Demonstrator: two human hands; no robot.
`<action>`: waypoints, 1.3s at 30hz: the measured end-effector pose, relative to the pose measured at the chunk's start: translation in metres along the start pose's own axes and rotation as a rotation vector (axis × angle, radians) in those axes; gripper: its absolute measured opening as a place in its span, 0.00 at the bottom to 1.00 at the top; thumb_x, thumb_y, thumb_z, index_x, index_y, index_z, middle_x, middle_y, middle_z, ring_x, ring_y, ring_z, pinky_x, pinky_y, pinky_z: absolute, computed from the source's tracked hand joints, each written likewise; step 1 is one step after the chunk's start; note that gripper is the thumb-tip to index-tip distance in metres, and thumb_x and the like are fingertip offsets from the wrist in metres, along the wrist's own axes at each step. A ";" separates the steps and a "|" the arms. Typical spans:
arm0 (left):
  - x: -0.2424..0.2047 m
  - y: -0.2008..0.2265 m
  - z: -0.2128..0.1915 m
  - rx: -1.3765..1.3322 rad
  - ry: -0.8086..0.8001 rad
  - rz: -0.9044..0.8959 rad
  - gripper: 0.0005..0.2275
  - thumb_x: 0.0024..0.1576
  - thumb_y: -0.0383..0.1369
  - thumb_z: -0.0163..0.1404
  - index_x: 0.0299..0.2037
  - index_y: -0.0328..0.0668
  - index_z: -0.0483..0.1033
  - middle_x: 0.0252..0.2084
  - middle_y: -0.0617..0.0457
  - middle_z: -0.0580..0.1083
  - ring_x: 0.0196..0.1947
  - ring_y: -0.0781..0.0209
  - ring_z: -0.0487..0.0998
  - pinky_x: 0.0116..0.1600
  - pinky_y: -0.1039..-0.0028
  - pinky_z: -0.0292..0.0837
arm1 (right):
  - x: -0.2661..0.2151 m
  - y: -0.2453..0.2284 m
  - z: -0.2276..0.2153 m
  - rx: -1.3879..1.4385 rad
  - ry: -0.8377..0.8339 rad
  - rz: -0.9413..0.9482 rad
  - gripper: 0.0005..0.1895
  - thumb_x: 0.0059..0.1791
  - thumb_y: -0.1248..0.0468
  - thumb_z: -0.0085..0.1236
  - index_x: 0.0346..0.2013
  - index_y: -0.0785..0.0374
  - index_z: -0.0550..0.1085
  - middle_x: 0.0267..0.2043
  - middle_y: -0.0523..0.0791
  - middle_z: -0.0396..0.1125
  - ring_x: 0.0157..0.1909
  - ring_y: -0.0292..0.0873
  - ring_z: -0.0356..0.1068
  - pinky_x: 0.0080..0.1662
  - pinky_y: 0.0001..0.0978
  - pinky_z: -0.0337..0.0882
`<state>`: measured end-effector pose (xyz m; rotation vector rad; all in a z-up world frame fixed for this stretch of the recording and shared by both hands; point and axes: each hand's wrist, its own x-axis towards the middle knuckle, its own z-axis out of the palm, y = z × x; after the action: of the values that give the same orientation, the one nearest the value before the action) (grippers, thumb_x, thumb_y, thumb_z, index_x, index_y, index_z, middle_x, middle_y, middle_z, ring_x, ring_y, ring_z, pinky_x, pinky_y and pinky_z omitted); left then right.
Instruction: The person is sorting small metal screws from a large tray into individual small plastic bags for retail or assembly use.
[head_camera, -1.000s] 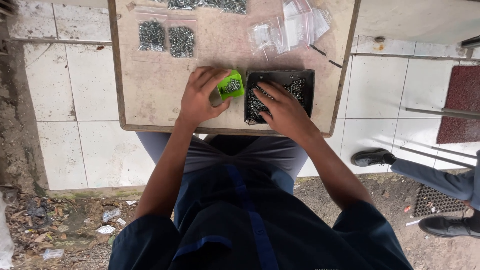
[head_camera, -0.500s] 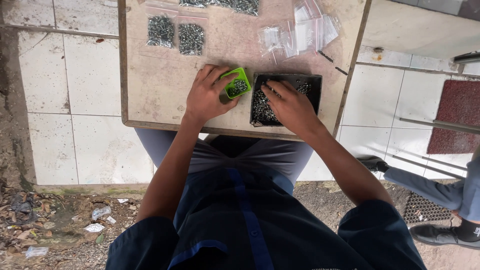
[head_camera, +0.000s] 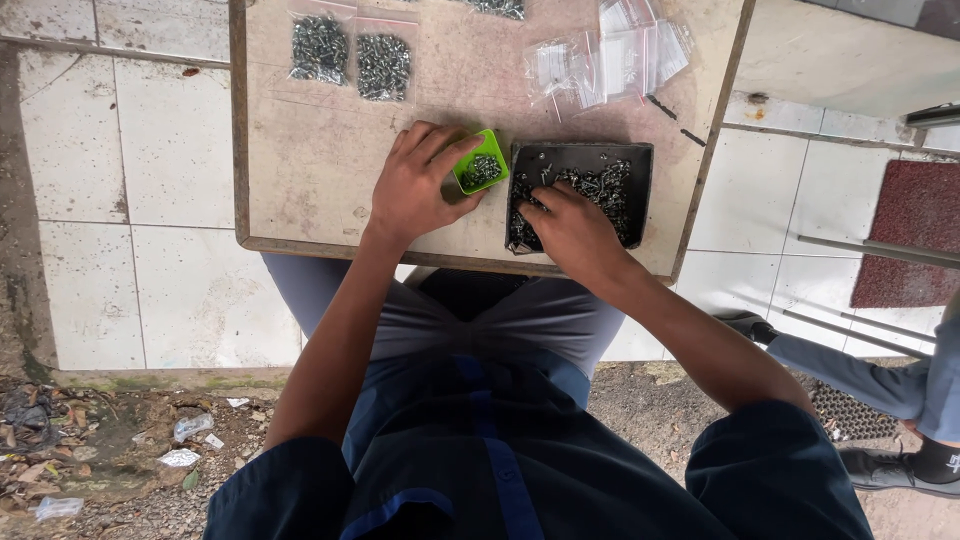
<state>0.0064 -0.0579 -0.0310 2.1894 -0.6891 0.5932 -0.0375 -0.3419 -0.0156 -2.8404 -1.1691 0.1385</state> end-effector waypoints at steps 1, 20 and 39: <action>0.000 0.000 0.000 -0.001 0.003 0.000 0.31 0.43 0.37 0.73 0.61 0.52 0.82 0.51 0.53 0.79 0.51 0.51 0.77 0.48 0.64 0.72 | 0.001 -0.001 -0.004 -0.003 -0.001 -0.001 0.12 0.57 0.68 0.62 0.55 0.63 0.81 0.51 0.53 0.73 0.57 0.55 0.76 0.48 0.42 0.86; 0.003 0.004 -0.007 -0.025 -0.006 0.007 0.34 0.40 0.45 0.73 0.61 0.49 0.81 0.47 0.52 0.80 0.48 0.52 0.77 0.48 0.63 0.70 | 0.001 0.035 -0.024 2.382 0.261 0.909 0.11 0.57 0.56 0.52 0.42 0.60 0.72 0.30 0.40 0.51 0.26 0.32 0.54 0.26 0.18 0.52; 0.002 -0.001 -0.005 -0.021 -0.005 0.005 0.30 0.40 0.47 0.72 0.55 0.52 0.83 0.44 0.56 0.77 0.47 0.53 0.75 0.48 0.64 0.70 | 0.055 -0.042 -0.092 0.984 0.396 0.312 0.14 0.66 0.64 0.40 0.47 0.63 0.76 0.17 0.43 0.58 0.21 0.37 0.57 0.31 0.29 0.62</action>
<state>0.0082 -0.0542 -0.0275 2.1711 -0.7007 0.5804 -0.0184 -0.2757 0.0770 -1.9977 -0.3806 0.1134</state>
